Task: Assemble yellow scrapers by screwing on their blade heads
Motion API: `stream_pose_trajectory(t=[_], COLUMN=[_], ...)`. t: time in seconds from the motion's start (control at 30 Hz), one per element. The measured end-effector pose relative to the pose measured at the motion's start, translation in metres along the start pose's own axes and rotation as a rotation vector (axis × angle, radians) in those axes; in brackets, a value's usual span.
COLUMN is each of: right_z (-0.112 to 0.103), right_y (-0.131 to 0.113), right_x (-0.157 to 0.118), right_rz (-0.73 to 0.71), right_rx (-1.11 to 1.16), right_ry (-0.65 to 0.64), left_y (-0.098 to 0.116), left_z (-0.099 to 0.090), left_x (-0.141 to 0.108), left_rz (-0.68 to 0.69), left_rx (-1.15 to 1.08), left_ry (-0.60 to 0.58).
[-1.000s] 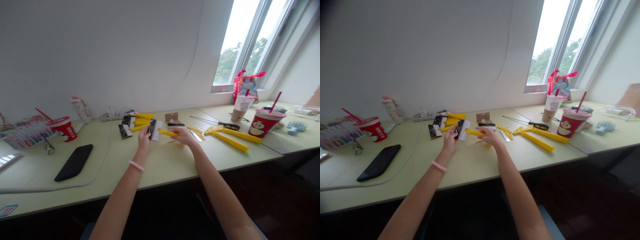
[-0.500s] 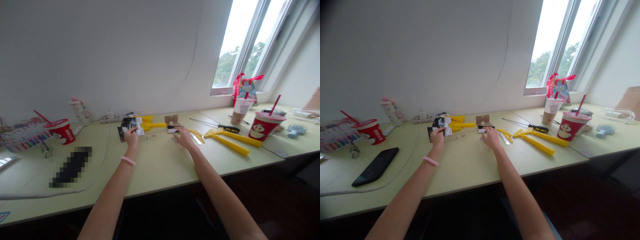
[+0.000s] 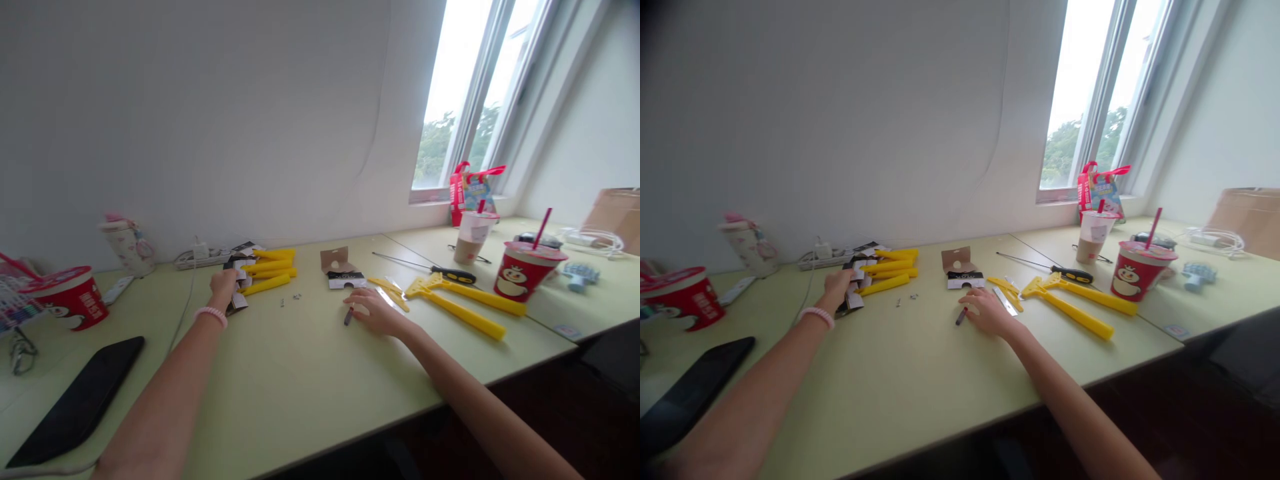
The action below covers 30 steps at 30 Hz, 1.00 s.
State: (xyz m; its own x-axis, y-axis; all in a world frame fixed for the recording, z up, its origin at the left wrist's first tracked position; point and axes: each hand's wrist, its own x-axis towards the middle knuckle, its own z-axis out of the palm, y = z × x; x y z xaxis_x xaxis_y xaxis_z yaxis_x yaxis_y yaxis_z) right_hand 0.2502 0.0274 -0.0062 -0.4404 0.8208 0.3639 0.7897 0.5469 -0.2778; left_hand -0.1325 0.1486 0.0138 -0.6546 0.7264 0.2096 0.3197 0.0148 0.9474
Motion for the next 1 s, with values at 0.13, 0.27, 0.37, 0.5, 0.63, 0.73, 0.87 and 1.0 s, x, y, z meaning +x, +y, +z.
stream_pose_trajectory(t=[0.13, 0.27, 0.37, 0.5, 0.63, 0.73, 0.87, 1.0], right_z=[-0.004, -0.004, 0.000, 0.002, -0.011, -0.033, -0.065, -0.079], right_y=[-0.010, -0.018, -0.022, -0.019, 0.006, 0.033, 0.064, 0.085], right_x=[0.009, 0.013, 0.015, 0.015, 0.011, 0.002, -0.023, -0.056], right_rz=[-0.133, -0.189, -0.195, -0.158, 0.043, 0.401, 0.877, 0.981], right_rx=[-0.072, -0.161, -0.175, -0.163, -0.135, -0.234, -0.393, -0.315], right_ry=[-0.092, -0.090, -0.087, -0.059, 0.030, 0.086, 0.063, -0.082], left_y=[-0.004, -0.005, 0.003, 0.021, 0.036, 0.040, 0.040, 0.037], left_z=[-0.001, 0.003, 0.010, 0.025, 0.042, 0.053, 0.060, 0.058], left_x=[-0.007, -0.024, -0.041, -0.068, -0.101, -0.129, -0.160, -0.181], left_rz=[0.248, 0.387, 0.495, 0.618, 0.660, 0.662, 0.661, 0.642], left_rx=[0.470, 0.531, 0.473, 0.327, 0.177, 0.083, 0.003, -0.051], left_ry=[-0.047, 0.017, 0.061, -0.025, -0.165, -0.225, -0.281, -0.321])
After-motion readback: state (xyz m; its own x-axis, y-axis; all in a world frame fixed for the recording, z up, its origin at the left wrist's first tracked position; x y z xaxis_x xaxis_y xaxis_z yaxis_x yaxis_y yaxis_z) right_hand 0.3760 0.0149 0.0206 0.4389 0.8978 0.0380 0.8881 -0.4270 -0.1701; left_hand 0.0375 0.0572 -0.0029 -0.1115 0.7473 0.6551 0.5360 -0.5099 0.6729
